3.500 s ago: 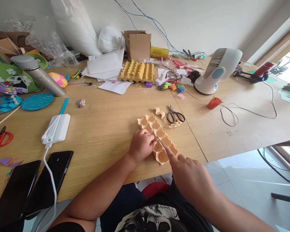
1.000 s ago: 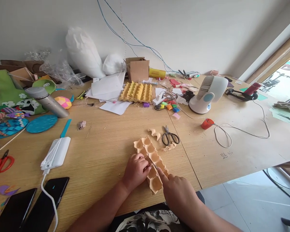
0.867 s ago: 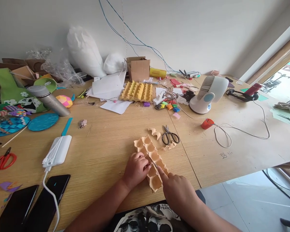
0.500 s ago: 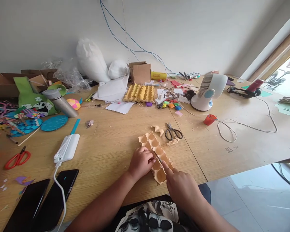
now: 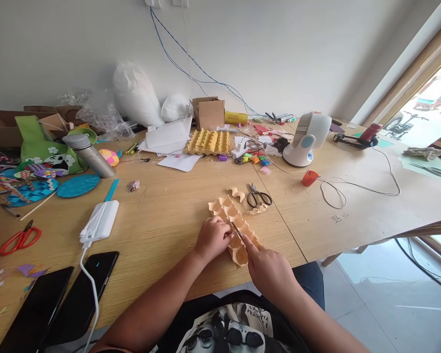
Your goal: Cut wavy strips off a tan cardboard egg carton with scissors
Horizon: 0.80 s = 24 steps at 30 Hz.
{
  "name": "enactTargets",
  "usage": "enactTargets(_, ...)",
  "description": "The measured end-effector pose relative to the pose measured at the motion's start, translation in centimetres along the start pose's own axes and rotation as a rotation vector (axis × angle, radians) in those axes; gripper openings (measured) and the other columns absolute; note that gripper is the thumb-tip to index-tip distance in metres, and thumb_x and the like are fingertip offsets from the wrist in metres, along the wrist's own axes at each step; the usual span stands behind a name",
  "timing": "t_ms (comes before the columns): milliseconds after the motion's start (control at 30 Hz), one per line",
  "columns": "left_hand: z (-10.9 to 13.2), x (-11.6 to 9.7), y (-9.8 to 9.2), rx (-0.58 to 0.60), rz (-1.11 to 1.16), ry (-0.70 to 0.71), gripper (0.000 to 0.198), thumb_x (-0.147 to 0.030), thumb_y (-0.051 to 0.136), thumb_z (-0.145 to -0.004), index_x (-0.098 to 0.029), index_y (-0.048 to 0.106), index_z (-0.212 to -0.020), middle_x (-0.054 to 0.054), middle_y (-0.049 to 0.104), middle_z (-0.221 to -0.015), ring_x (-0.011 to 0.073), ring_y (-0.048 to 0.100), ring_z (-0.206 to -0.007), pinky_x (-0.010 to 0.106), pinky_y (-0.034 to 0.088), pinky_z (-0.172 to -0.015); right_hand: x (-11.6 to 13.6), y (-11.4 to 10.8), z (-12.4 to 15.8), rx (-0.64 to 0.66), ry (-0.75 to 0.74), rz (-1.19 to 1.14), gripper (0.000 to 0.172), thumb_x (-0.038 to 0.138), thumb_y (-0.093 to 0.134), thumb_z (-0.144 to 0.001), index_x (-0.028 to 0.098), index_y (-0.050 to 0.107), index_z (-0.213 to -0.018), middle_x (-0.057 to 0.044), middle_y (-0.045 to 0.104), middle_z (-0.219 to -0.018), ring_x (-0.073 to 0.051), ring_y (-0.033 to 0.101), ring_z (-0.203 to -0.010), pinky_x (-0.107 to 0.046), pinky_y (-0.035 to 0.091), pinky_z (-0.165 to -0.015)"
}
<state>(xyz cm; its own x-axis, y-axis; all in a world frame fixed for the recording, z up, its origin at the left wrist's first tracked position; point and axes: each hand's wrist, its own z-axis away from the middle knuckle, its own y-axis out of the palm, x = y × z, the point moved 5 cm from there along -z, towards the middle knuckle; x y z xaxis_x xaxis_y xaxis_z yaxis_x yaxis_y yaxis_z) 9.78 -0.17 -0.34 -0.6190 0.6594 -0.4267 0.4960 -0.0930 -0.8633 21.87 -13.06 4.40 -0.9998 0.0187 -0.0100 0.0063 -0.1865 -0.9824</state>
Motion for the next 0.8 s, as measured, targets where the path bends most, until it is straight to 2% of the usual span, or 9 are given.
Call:
enactTargets(233,0.1,-0.1,0.1,-0.005,0.008,0.008,0.019,-0.023,0.076,-0.078,-0.020,0.064,-0.064,0.003,0.064,-0.073,0.0207,0.059,-0.087,0.036,0.042,-0.080,-0.6,-0.3,-0.1,-0.019,-0.026,-0.018,0.057,0.019,0.039,-0.102,0.024,0.037,-0.159,-0.010,0.077,-0.095,-0.020,0.074,-0.078,-0.026,0.045,-0.062)
enactTargets(467,0.3,0.1,0.3,-0.008,0.019,0.010,0.018,-0.022,0.075,-0.079,-0.021,0.063,-0.065,0.002,0.063,-0.073,0.0205,0.058,-0.087,0.036,0.043,-0.081,0.2,-0.9,0.6,0.089,-0.030,0.116,0.074,0.003,0.048,-0.088,0.020,0.036,-0.159,-0.011,0.074,-0.091,-0.022,0.073,-0.073,-0.028,0.048,-0.059)
enactTargets(667,0.4,-0.1,0.3,-0.015,0.024,0.019,0.021,-0.022,0.072,-0.081,-0.021,0.060,-0.064,0.002,0.063,-0.072,0.0215,0.058,-0.089,0.038,0.043,-0.083,0.9,-0.7,-0.4,0.109,-0.027,0.126,0.075,0.002,0.047,-0.087,0.020,0.036,-0.159,-0.012,0.072,-0.091,-0.022,0.073,-0.074,-0.030,0.051,-0.060)
enactTargets(800,0.5,-0.2,0.3,-0.006,0.042,0.031,0.021,-0.022,0.071,-0.082,-0.021,0.060,-0.065,0.002,0.066,-0.072,0.0214,0.059,-0.091,0.038,0.043,-0.085,0.5,-0.7,0.4,0.116,-0.044,0.127,0.076,0.001,0.047,-0.086,0.021,0.037,-0.159,-0.011,0.072,-0.093,-0.023,0.073,-0.074,-0.032,0.051,-0.061)
